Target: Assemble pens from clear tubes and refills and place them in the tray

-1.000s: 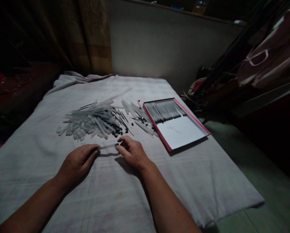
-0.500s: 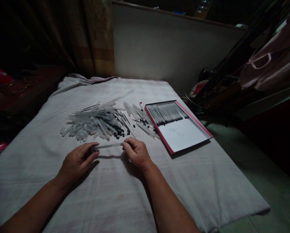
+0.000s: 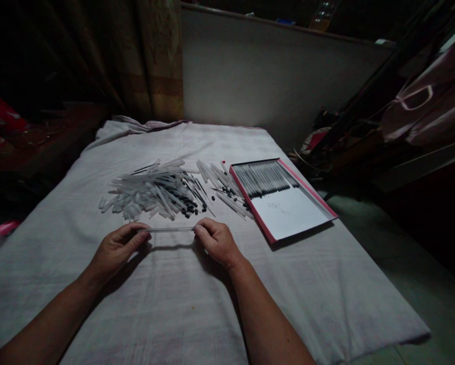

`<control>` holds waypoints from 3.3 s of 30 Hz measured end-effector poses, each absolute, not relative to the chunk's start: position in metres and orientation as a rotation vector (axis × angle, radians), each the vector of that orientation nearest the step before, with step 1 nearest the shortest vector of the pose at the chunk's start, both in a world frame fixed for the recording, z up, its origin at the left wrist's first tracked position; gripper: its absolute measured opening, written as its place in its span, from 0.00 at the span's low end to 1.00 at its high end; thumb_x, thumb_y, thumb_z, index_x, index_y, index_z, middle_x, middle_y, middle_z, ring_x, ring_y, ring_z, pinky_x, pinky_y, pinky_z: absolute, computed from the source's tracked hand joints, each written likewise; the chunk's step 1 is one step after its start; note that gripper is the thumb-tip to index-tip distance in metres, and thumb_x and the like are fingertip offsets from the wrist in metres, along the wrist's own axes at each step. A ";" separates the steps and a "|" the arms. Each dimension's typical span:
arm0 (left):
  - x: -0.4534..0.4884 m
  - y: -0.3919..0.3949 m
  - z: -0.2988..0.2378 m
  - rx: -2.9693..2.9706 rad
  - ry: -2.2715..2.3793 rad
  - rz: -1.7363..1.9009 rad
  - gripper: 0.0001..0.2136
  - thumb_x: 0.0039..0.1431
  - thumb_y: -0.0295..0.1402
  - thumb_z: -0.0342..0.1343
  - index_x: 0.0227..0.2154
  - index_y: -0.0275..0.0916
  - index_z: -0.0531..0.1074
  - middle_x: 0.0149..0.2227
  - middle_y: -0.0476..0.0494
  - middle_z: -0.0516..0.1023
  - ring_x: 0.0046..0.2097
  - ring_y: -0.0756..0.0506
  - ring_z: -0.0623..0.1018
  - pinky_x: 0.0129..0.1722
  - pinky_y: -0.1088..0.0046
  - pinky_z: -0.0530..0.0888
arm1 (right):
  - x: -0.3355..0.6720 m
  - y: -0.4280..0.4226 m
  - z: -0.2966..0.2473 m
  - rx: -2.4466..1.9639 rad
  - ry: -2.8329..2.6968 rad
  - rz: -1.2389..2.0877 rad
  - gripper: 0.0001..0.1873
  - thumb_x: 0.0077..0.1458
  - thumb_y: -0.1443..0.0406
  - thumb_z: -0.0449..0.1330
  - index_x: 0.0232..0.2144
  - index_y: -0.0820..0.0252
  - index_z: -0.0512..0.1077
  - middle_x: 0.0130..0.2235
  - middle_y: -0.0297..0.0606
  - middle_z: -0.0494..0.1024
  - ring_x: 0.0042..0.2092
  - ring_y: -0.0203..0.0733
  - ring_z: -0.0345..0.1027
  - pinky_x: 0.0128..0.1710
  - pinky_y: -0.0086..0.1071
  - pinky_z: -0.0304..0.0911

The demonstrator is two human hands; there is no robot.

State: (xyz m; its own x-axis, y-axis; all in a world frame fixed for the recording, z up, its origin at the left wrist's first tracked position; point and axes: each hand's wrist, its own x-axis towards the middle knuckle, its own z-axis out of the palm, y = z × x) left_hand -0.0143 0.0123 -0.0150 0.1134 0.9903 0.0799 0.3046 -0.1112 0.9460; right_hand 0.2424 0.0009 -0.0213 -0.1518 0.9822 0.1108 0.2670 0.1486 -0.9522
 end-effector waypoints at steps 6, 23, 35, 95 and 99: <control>-0.012 0.011 -0.014 1.549 1.275 1.017 0.16 0.53 0.48 0.63 0.33 0.39 0.78 0.31 0.43 0.80 0.32 0.45 0.79 0.27 0.73 0.75 | 0.242 0.003 -0.024 -1.277 -1.508 1.160 0.27 0.60 0.45 0.52 0.19 0.57 0.64 0.18 0.30 0.65 0.21 0.33 0.58 0.22 0.27 0.56; -0.004 0.009 -0.013 1.779 1.276 0.940 0.10 0.55 0.40 0.59 0.33 0.39 0.79 0.32 0.44 0.83 0.35 0.44 0.81 0.38 0.69 0.77 | 0.238 0.000 -0.022 -1.239 -1.623 1.131 0.10 0.56 0.59 0.61 0.34 0.60 0.77 0.32 0.36 0.79 0.33 0.38 0.73 0.34 0.30 0.67; 0.022 0.036 -0.015 2.389 1.305 0.909 0.11 0.64 0.37 0.53 0.42 0.41 0.77 0.40 0.42 0.81 0.42 0.43 0.79 0.44 0.66 0.74 | 0.283 0.011 -0.017 -1.558 -1.727 0.695 0.14 0.59 0.62 0.56 0.42 0.58 0.79 0.41 0.41 0.83 0.43 0.47 0.76 0.46 0.38 0.68; 0.028 -0.006 -0.017 1.264 1.281 1.032 0.13 0.51 0.43 0.65 0.34 0.40 0.77 0.33 0.46 0.80 0.34 0.47 0.78 0.32 0.74 0.74 | 0.246 -0.006 -0.008 -1.339 -1.913 0.938 0.11 0.58 0.64 0.59 0.37 0.56 0.81 0.36 0.38 0.84 0.38 0.42 0.77 0.39 0.31 0.67; 0.024 -0.004 -0.014 1.253 1.266 0.935 0.13 0.48 0.43 0.67 0.33 0.40 0.79 0.30 0.46 0.79 0.30 0.47 0.76 0.29 0.74 0.72 | 0.250 -0.006 -0.008 -1.337 -1.936 0.954 0.11 0.58 0.64 0.59 0.38 0.56 0.82 0.37 0.38 0.84 0.38 0.42 0.78 0.39 0.31 0.67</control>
State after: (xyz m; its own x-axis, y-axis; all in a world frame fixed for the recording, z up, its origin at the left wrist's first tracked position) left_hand 0.0244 -0.0041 -0.0137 0.1264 0.9796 -0.1561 0.1389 0.1384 0.9806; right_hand 0.2502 -0.0057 -0.0076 -0.3178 0.9454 0.0717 0.5192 0.2368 -0.8212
